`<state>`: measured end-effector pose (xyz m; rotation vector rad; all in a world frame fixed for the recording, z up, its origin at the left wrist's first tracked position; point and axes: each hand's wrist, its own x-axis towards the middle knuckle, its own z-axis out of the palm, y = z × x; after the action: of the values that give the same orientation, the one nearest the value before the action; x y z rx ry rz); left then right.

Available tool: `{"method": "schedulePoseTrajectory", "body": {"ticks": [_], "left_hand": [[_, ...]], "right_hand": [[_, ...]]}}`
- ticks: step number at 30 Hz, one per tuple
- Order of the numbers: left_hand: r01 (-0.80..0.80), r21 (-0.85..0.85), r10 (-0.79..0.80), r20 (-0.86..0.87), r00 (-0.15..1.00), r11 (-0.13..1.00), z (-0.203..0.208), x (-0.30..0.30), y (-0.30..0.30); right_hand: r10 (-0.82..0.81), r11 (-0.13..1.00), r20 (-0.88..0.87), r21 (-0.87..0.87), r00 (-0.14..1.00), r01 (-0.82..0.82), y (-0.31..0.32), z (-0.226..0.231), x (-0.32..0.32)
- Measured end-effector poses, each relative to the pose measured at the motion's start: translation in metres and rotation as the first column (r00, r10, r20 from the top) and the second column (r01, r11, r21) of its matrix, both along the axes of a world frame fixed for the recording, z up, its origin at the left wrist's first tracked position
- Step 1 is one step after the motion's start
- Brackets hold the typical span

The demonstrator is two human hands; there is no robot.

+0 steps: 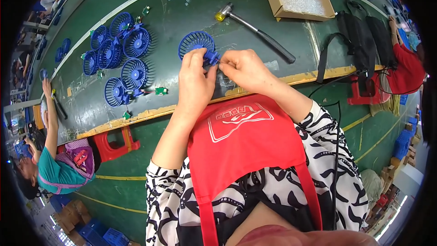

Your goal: The person assembles portable fan heads by inserting small circuit boards into plastic fan casings by hand, tapping the components together with a small hammer, and placing the assembled units onto the conveyor belt.

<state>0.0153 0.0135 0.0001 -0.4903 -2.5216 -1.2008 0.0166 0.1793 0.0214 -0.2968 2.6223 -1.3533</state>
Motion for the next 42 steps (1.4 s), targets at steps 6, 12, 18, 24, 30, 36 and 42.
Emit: {"method": "schedulePoseTrajectory", "body": {"ticks": [6,12,18,24,30,36,42], "left_hand": [[-0.059,0.068,0.038,0.281,0.959,0.996,0.021,-0.007,-0.002],[0.003,-0.032,-0.002,0.026,1.000,0.999,0.001,-0.005,-0.001],[-0.073,0.068,0.048,0.309,0.950,0.995,0.011,-0.011,-0.003],[-0.061,0.133,0.026,0.249,0.968,0.989,0.008,-0.012,-0.005],[-0.043,0.153,-0.001,0.278,0.961,0.987,0.011,-0.012,-0.003],[-0.029,0.134,0.006,0.168,0.986,0.991,0.003,-0.008,-0.001],[0.018,-0.059,-0.029,-0.200,0.979,0.998,0.004,-0.002,-0.003]], "right_hand": [[-0.034,0.996,0.035,-0.086,0.999,0.037,0.001,0.007,-0.004],[-0.017,0.998,-0.068,0.055,0.998,0.020,-0.003,0.006,-0.010],[0.031,0.956,0.194,-0.291,0.980,0.028,0.001,-0.004,-0.014],[0.117,0.727,0.505,-0.630,0.855,0.273,-0.001,-0.008,-0.015],[0.127,0.641,0.539,-0.685,0.833,0.346,-0.001,-0.007,-0.013],[0.141,0.639,0.526,-0.695,0.838,0.329,0.001,-0.009,-0.010],[0.154,0.728,0.458,-0.652,0.875,0.213,-0.001,-0.004,-0.003]]}}
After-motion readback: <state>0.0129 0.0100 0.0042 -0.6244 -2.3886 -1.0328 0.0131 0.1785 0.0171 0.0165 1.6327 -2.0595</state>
